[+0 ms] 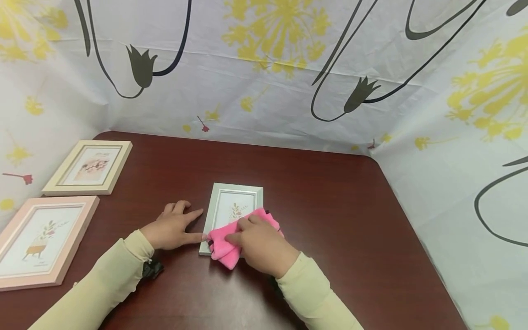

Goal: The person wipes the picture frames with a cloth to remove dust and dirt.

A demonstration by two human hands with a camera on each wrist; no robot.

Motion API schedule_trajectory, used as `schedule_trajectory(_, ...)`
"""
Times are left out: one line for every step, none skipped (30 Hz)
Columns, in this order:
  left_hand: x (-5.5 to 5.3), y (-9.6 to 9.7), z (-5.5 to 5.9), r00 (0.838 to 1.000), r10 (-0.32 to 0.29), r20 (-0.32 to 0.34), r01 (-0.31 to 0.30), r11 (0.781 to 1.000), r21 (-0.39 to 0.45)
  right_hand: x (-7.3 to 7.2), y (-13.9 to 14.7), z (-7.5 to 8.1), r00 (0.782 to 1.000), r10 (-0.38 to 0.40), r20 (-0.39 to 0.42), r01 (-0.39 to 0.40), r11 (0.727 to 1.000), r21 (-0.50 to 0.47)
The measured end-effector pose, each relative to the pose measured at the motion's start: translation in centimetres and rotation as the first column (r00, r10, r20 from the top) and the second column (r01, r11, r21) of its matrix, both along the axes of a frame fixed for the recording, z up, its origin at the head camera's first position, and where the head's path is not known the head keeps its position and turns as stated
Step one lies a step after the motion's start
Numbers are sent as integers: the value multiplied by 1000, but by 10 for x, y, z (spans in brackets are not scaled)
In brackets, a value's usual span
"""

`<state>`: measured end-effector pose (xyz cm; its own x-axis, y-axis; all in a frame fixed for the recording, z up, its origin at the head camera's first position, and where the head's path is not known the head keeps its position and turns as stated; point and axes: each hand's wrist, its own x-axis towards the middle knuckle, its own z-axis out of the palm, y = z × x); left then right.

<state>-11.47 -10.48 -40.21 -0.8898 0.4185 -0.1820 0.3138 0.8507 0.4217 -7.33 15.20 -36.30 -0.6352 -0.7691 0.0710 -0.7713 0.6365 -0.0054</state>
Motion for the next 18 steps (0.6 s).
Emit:
schedule_trajectory(0, 0, -1, 1000, -3, -6, 3, 1000, -6, 2, -3, 0, 1000, 13, -5, -13, 1000, 4)
schedule_trajectory(0, 0, -1, 1000, -7, -8, 7, 1000, -13, 4, -7, -1, 1000, 28, -11, -27, 1000, 7)
schedule_trajectory(1, 0, -1, 1000, -9, -10, 9, 1000, -19, 6, -11, -2, 999, 41, -16, -41, 999, 7)
schedule_trajectory(1, 0, 0, 1000, -12, -9, 11, 1000, -24, 9, -15, -3, 998, 52, -18, -52, 999, 10)
schedule_trajectory(2, 1, 0, 1000, -13, -7, 12, 1000, -27, 10, -18, -5, 998, 59, -22, -59, 998, 10)
schedule_trajectory(2, 1, 1, 1000, -13, -7, 12, 1000, -29, 12, -21, -7, 997, 66, -30, -65, 998, 6)
schedule_trajectory(2, 1, 1, 1000, -12, -7, 12, 1000, -29, 13, -22, -8, 997, 72, -33, -72, 997, 5)
schedule_trajectory(2, 1, 2, 1000, -11, -6, 11, 1000, -28, 13, -23, -9, 997, 71, -34, -71, 997, 5)
schedule_trajectory(2, 1, 3, 1000, -10, -4, 9, 1000, -24, 13, -23, -9, 997, 66, -31, -66, 998, 5)
schedule_trajectory(2, 1, 3, 1000, -8, -2, 8, 1000, -21, 13, -22, -9, 998, 62, -27, -61, 998, 5)
schedule_trajectory(2, 1, 3, 1000, -6, 1, 6, 1000, -15, 11, -20, -9, 998, 55, -18, -55, 998, 0)
schedule_trajectory(2, 1, 3, 1000, -3, 4, 3, 1000, -8, 10, -18, -7, 999, 49, -8, -49, 999, -5)
schedule_trajectory(2, 1, 3, 1000, 1, 9, -1, 1000, -2, 8, -15, -6, 999, 39, 3, -39, 999, -11)
schedule_trajectory(2, 0, 3, 1000, 5, 14, -5, 1000, 5, 6, -12, -5, 1000, 25, 15, -25, 1000, -18)
schedule_trajectory(1, 0, 3, 1000, 8, 19, -8, 1000, 12, 4, -8, -4, 1000, 7, 26, -6, 1000, -20)
schedule_trajectory(1, -1, 3, 1000, 10, 22, -11, 1000, 18, 2, -4, -3, 999, -18, 39, 19, 1000, -22)
schedule_trajectory(1, -1, 2, 1000, 13, 24, -13, 1000, 23, 1, 0, -1, 998, -46, 47, 47, 999, -23)
schedule_trajectory(0, -2, 2, 1000, 13, 25, -13, 1000, 26, -1, 4, 0, 996, -77, 53, 78, 997, -18)
